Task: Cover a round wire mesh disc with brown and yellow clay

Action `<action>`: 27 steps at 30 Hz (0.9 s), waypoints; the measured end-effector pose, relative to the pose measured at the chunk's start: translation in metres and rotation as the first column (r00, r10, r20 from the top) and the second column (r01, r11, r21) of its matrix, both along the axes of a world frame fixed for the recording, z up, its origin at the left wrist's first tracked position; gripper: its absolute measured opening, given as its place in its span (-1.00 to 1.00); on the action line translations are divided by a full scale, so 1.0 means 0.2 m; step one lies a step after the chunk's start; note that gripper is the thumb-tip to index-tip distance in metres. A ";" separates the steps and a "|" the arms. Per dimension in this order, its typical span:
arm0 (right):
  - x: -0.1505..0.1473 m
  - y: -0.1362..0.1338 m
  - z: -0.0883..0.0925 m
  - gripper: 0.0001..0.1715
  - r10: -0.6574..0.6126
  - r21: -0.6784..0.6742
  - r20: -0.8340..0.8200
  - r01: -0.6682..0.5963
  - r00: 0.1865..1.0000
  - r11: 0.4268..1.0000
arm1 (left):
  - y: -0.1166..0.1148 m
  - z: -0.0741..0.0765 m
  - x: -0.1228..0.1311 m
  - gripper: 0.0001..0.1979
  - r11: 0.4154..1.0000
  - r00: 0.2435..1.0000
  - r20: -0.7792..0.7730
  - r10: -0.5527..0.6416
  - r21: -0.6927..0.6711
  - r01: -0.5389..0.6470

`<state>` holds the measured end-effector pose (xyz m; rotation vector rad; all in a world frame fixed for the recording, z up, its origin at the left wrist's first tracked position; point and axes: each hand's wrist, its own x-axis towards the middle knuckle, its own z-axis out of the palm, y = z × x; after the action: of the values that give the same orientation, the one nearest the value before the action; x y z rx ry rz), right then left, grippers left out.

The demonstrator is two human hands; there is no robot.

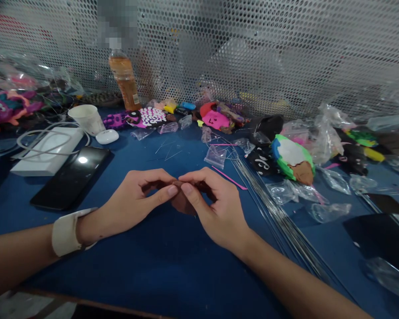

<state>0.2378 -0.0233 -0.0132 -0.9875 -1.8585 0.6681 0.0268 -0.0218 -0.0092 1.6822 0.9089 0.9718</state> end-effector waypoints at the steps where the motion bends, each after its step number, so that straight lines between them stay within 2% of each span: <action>1: 0.00 0.00 0.00 -0.89 -0.005 -0.001 0.005 0.005 1.000 1.000 | 0.00 0.00 0.00 -0.79 1.000 0.999 -0.031 0.011 0.021 -0.010; 4: 0.01 0.00 0.00 -0.85 0.032 -0.012 -0.007 -0.032 0.999 0.999 | 0.01 -0.01 -0.02 -0.81 0.982 0.990 -0.118 0.077 0.178 -0.055; 6: 0.03 0.00 0.00 -0.79 0.065 0.011 -0.027 -0.065 0.997 0.998 | 0.02 -0.01 -0.04 -0.85 0.924 0.979 -0.158 0.132 0.378 -0.064; 8: 0.04 0.01 0.02 -0.77 0.049 0.057 -0.048 -0.046 0.998 0.997 | 0.03 -0.01 -0.05 -0.86 0.832 0.973 -0.202 0.116 0.554 0.016; 10: 0.05 0.02 0.03 -0.71 -0.022 0.071 -0.081 0.027 0.997 0.997 | 0.03 -0.01 -0.06 -0.82 0.767 0.965 -0.262 0.017 0.622 0.156; 12: 0.05 0.03 0.03 -0.66 -0.086 0.045 -0.150 0.093 0.985 0.995 | 0.02 -0.02 -0.05 -0.78 0.761 0.951 -0.300 -0.076 0.599 0.250; 13: 0.05 0.04 0.02 -0.65 -0.100 0.028 -0.189 0.107 0.977 0.994 | 0.02 -0.02 -0.05 -0.79 0.772 0.948 -0.306 -0.087 0.581 0.258; 16: 0.04 0.06 0.00 -0.62 -0.100 0.015 -0.289 0.109 0.952 0.994 | 0.02 -0.03 -0.04 -0.81 0.805 0.949 -0.315 -0.011 0.561 0.196; 18: 0.03 0.07 -0.02 -0.61 -0.101 0.004 -0.321 0.108 0.942 0.994 | 0.02 -0.04 -0.04 -0.79 0.804 0.940 -0.341 0.013 0.563 0.193; 21: 0.03 0.08 -0.03 -0.56 -0.108 -0.027 -0.338 0.105 0.935 0.994 | 0.03 -0.05 -0.03 -0.77 0.769 0.899 -0.435 -0.049 0.558 0.312; 23: 0.03 0.08 -0.04 -0.53 -0.118 -0.036 -0.331 0.112 0.936 0.993 | 0.02 -0.06 -0.03 -0.70 0.729 0.839 -0.535 -0.104 0.533 0.430; 27: 0.02 0.08 -0.05 -0.53 -0.115 -0.032 -0.357 0.111 0.927 0.993 | -0.01 -0.06 -0.02 -0.37 0.683 0.702 -0.686 -0.191 0.421 0.598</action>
<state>0.2421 -0.0075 -0.0233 -0.9038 -1.4687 0.7355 0.0230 -0.0246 -0.0222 2.7364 0.5209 0.4025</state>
